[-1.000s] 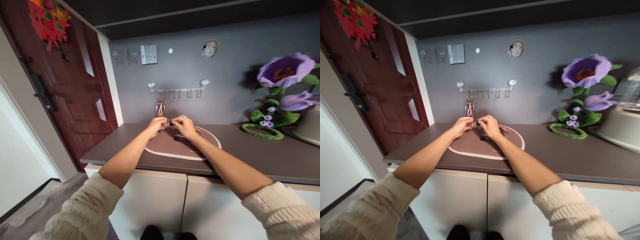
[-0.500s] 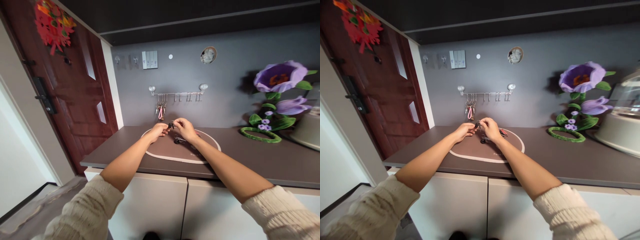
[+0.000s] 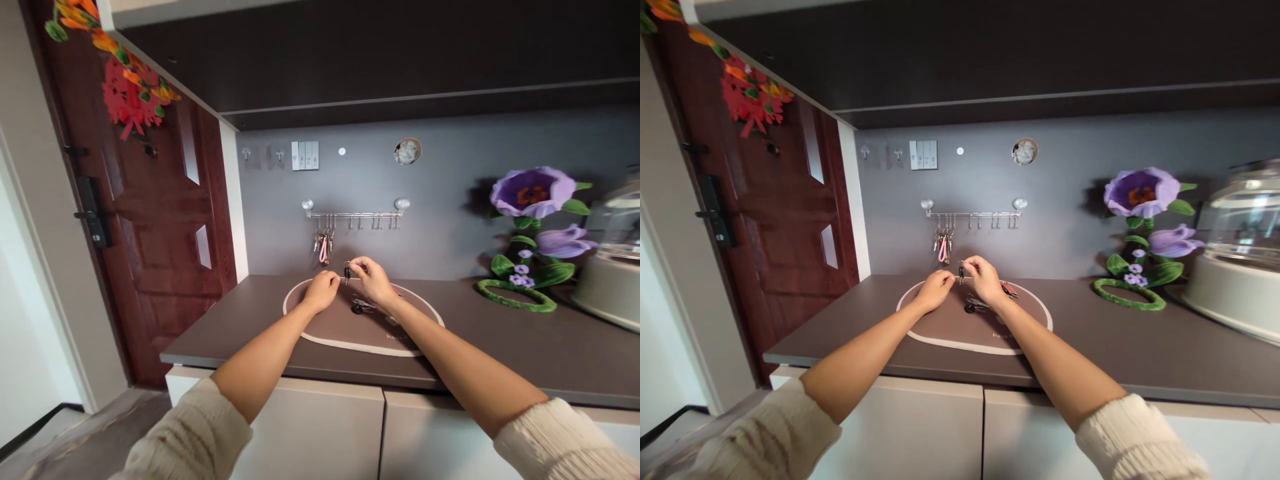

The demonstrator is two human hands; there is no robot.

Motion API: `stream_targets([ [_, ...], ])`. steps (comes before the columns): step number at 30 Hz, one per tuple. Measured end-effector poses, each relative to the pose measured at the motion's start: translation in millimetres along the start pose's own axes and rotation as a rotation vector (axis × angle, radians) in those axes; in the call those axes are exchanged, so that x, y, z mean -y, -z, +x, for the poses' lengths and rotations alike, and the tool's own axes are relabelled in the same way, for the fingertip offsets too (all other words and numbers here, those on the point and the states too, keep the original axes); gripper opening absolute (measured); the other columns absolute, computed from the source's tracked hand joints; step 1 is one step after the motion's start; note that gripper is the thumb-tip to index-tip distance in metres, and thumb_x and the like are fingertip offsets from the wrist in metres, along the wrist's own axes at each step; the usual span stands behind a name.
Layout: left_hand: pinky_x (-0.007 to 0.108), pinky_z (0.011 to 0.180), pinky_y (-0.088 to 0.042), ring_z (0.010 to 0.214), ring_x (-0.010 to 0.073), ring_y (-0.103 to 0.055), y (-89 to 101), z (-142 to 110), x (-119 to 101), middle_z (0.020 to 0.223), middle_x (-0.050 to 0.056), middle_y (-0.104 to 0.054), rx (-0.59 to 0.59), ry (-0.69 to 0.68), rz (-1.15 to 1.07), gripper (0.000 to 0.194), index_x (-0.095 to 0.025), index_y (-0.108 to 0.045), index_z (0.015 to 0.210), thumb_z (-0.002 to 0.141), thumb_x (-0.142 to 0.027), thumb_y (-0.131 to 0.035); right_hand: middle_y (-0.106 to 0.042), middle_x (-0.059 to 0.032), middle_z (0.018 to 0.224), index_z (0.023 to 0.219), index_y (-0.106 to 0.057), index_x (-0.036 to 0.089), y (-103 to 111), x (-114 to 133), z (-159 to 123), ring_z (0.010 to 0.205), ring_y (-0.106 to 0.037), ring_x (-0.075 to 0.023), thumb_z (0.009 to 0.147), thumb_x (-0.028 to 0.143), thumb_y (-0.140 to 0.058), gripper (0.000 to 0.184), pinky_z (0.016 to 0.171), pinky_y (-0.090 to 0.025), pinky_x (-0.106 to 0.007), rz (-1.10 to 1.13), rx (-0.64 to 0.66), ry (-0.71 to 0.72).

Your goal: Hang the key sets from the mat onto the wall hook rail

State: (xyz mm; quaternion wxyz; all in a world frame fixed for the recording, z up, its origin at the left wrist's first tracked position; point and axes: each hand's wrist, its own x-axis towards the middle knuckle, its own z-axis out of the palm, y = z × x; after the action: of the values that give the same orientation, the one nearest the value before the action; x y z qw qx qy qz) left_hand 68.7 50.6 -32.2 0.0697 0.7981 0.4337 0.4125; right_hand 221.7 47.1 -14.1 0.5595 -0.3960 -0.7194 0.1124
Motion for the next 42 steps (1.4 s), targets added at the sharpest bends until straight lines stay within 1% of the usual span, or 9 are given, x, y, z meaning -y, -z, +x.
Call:
stream_targets([
  [4, 0.03, 0.078, -0.038, 0.082, 0.0172, -0.052, -2.8, 1, 4, 0.081, 0.007, -0.06, -0.053, -0.007, 0.059, 0.028, -0.016, -0.058, 0.074, 0.083, -0.024, -0.033, -0.059, -0.003, 0.075, 0.075, -0.055, 0.016, -3, 1, 21, 0.071, -0.053, -0.0139, 0.073, 0.036, -0.049, 0.021, 0.072, -0.041, -0.028, 0.052, -0.033, -0.033],
  [9, 0.029, 0.074, -0.038, 0.078, 0.0171, -0.053, -2.8, 1, 4, 0.079, 0.007, -0.058, -0.113, 0.001, 0.131, 0.031, -0.017, -0.058, 0.074, 0.085, -0.026, -0.03, -0.055, -0.0009, 0.067, 0.074, -0.054, 0.015, -10, 7, 60, 0.061, -0.049, -0.0113, 0.072, 0.031, -0.048, 0.018, 0.063, -0.041, -0.026, 0.111, -0.093, -0.103],
  [13, 0.029, 0.073, -0.037, 0.078, 0.0176, -0.053, -3.5, 2, 2, 0.079, 0.008, -0.057, -0.108, -0.027, 0.157, 0.032, -0.017, -0.058, 0.074, 0.085, -0.028, -0.03, -0.056, -0.0014, 0.068, 0.072, -0.054, 0.014, -18, 9, 87, 0.062, -0.05, -0.0107, 0.071, 0.026, -0.047, 0.014, 0.062, -0.041, -0.024, 0.148, -0.156, -0.154],
  [18, 0.028, 0.072, -0.037, 0.077, 0.0164, -0.053, -4.8, 2, 0, 0.08, 0.007, -0.057, -0.108, -0.032, 0.195, 0.032, -0.017, -0.058, 0.076, 0.086, -0.027, -0.03, -0.056, -0.0001, 0.063, 0.067, -0.055, 0.014, -28, 9, 110, 0.058, -0.049, -0.0092, 0.07, 0.02, -0.046, 0.012, 0.063, -0.042, -0.024, 0.11, -0.202, -0.199],
  [23, 0.026, 0.072, -0.038, 0.078, 0.0151, -0.053, -5.5, 3, -3, 0.08, 0.006, -0.058, -0.109, -0.027, 0.252, 0.032, -0.017, -0.059, 0.078, 0.086, -0.026, -0.03, -0.057, -0.0003, 0.062, 0.064, -0.056, 0.014, -35, 8, 123, 0.057, -0.051, -0.0088, 0.07, 0.016, -0.046, 0.012, 0.064, -0.043, -0.023, 0.061, -0.227, -0.252],
  [28, 0.026, 0.07, -0.038, 0.077, 0.0155, -0.054, -5.5, 4, -4, 0.081, 0.006, -0.059, -0.106, -0.027, 0.283, 0.032, -0.017, -0.059, 0.079, 0.086, -0.025, -0.03, -0.058, -0.0006, 0.061, 0.064, -0.057, 0.013, -39, 6, 131, 0.052, -0.05, -0.0071, 0.07, 0.013, -0.046, 0.013, 0.056, -0.044, -0.02, 0.074, -0.259, -0.358],
  [33, 0.027, 0.069, -0.038, 0.077, 0.0157, -0.054, -5.0, 5, -4, 0.082, 0.007, -0.059, -0.102, -0.027, 0.289, 0.033, -0.017, -0.06, 0.079, 0.086, -0.025, -0.029, -0.061, -0.0032, 0.066, 0.07, -0.059, 0.013, -42, 9, 133, 0.051, -0.053, -0.0069, 0.071, 0.009, -0.047, 0.013, 0.048, -0.044, -0.018, 0.13, -0.268, -0.459],
  [38, 0.027, 0.071, -0.038, 0.079, 0.0165, -0.054, -5.4, 6, -3, 0.082, 0.007, -0.059, -0.097, -0.02, 0.277, 0.032, -0.017, -0.06, 0.08, 0.086, -0.025, -0.029, -0.061, -0.0052, 0.069, 0.069, -0.058, 0.012, -45, 8, 133, 0.05, -0.053, -0.0074, 0.071, 0.008, -0.048, 0.011, 0.045, -0.045, -0.018, 0.15, -0.281, -0.496],
  [42, 0.028, 0.073, -0.038, 0.08, 0.0171, -0.054, -5.5, 7, -2, 0.082, 0.008, -0.059, -0.092, -0.017, 0.264, 0.032, -0.016, -0.06, 0.08, 0.086, -0.025, -0.03, -0.061, -0.0059, 0.07, 0.067, -0.058, 0.012, -46, 4, 133, 0.048, -0.052, -0.0075, 0.072, 0.01, -0.049, 0.011, 0.044, -0.046, -0.02, 0.14, -0.292, -0.486],
])
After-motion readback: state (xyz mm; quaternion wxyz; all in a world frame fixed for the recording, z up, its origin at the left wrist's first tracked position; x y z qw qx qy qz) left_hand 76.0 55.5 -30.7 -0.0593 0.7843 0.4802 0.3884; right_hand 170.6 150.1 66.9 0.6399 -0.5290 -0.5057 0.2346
